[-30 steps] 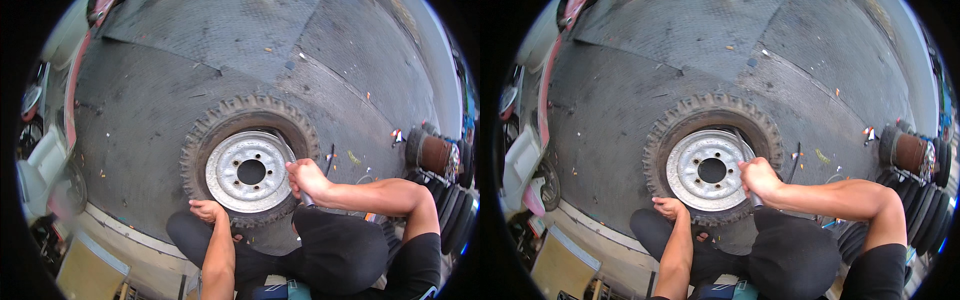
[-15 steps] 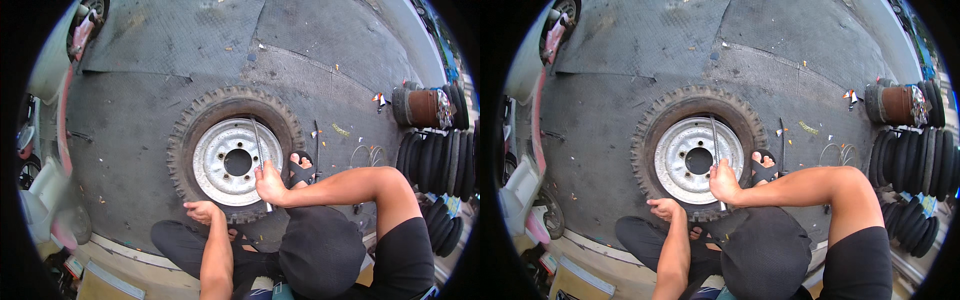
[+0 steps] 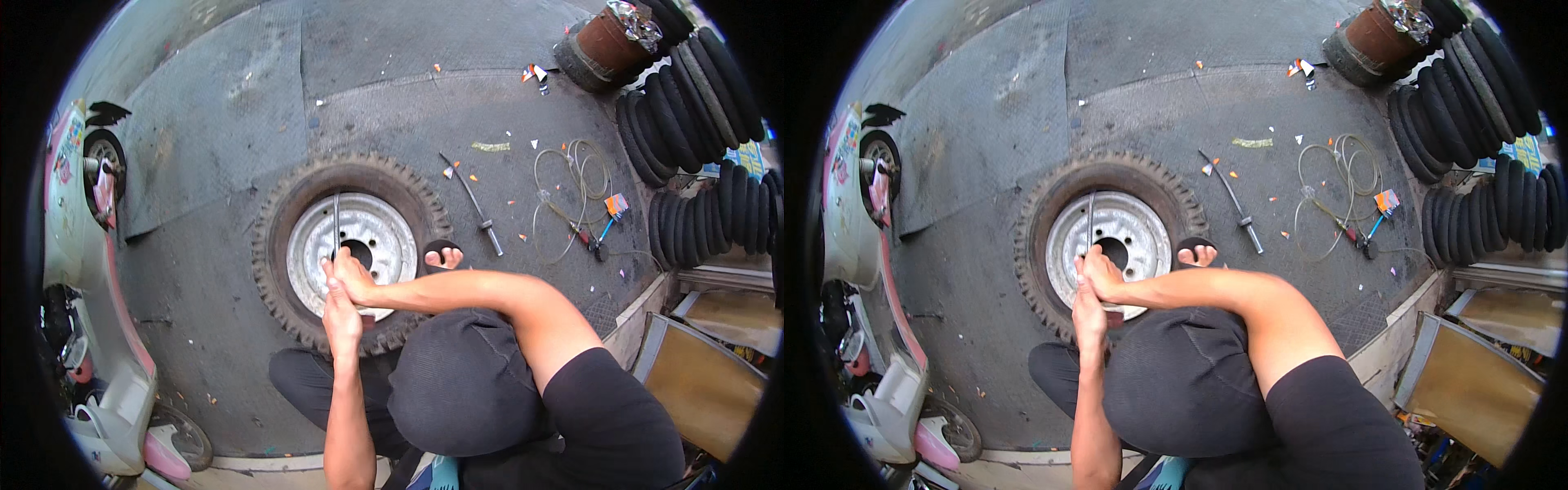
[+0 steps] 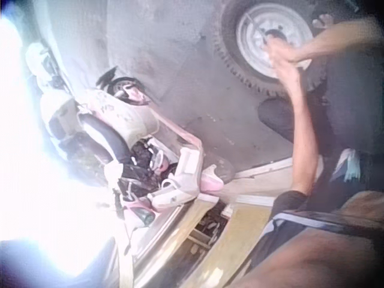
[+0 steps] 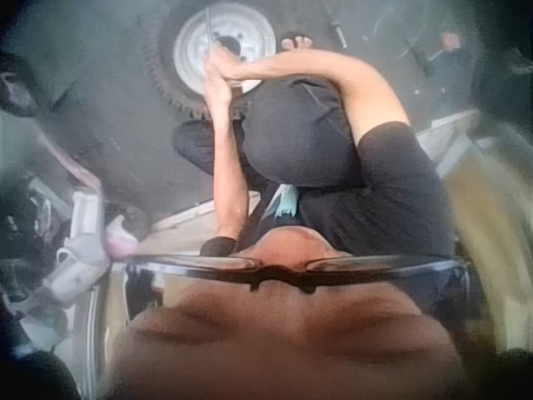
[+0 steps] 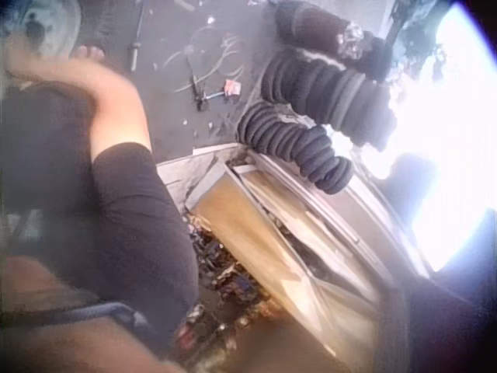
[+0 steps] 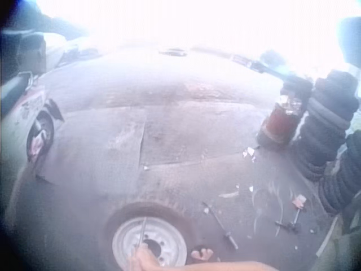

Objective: The person retrieves a box from a shelf, then moves outside to a tire on the ground. Using two tire irons, they pry the tire bead off the rim and remove the inner tube from the tire.

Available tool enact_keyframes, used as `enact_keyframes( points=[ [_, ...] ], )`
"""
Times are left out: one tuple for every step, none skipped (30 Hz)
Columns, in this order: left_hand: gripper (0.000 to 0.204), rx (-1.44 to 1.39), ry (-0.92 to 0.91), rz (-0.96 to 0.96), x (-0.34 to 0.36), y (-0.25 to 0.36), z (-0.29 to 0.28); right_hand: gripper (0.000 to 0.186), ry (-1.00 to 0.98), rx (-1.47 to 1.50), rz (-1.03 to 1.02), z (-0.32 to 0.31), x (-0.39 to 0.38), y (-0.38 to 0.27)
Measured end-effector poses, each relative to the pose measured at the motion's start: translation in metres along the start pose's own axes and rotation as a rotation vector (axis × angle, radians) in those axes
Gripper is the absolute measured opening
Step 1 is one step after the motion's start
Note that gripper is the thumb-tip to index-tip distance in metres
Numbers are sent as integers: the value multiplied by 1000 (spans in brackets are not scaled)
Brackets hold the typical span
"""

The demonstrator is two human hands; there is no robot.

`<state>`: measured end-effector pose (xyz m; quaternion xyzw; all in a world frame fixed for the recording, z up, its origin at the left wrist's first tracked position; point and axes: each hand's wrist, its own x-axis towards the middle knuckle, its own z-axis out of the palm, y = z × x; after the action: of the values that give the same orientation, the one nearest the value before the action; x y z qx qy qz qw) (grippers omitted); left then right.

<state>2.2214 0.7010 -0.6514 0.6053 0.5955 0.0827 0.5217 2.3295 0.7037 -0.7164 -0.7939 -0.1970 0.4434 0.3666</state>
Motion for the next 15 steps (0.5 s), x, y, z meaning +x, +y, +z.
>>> enact_keyframes(
  points=[
    [70, 175, -75, -43, -1, 14, -2, 51, -60, -86, -184, -16, 6, -3],
    [68, 470, 93, 236, -2, 23, -5, 47, -183, -208, -268, -36, 13, -3],
    [64, 528, 35, 145, 5, 30, -13, 40, -180, -216, -618, -69, 23, 5],
    [59, 570, 2, 107, 9, 31, -23, 34, 6, -517, -583, -109, 34, 20],
    [52, 479, -26, 171, 19, 31, -32, 25, 362, -129, -451, -147, 38, 43],
    [46, 485, -42, 169, 24, 29, -42, 25, 606, -191, -263, -190, 41, 71],
    [45, 472, -89, 188, 33, 27, -49, 35, 812, -622, -122, -230, 44, 101],
    [43, 461, -120, 154, 39, 24, -53, 47, 710, -778, 180, -257, 45, 132],
    [41, 426, -170, 124, 42, 23, -56, 55, 592, -814, 381, -274, 46, 164],
    [41, 448, -197, 107, 44, 23, -54, 55, 489, -893, 328, -286, 45, 193],
    [41, 452, -199, 110, 46, 25, -53, 50, 385, -916, 213, -299, 48, 215],
    [41, 445, -203, 113, 45, 28, -50, 41, 367, -935, 178, -307, 55, 230],
    [43, 431, -193, 95, 44, 33, -48, 37, 360, -923, 130, -314, 62, 238],
    [44, 392, -180, 49, 41, 39, -47, 36, 359, -750, 136, -320, 68, 240],
    [46, 391, -214, -3, 40, 45, -46, 38, 334, -691, 229, -324, 75, 236]
  ],
)
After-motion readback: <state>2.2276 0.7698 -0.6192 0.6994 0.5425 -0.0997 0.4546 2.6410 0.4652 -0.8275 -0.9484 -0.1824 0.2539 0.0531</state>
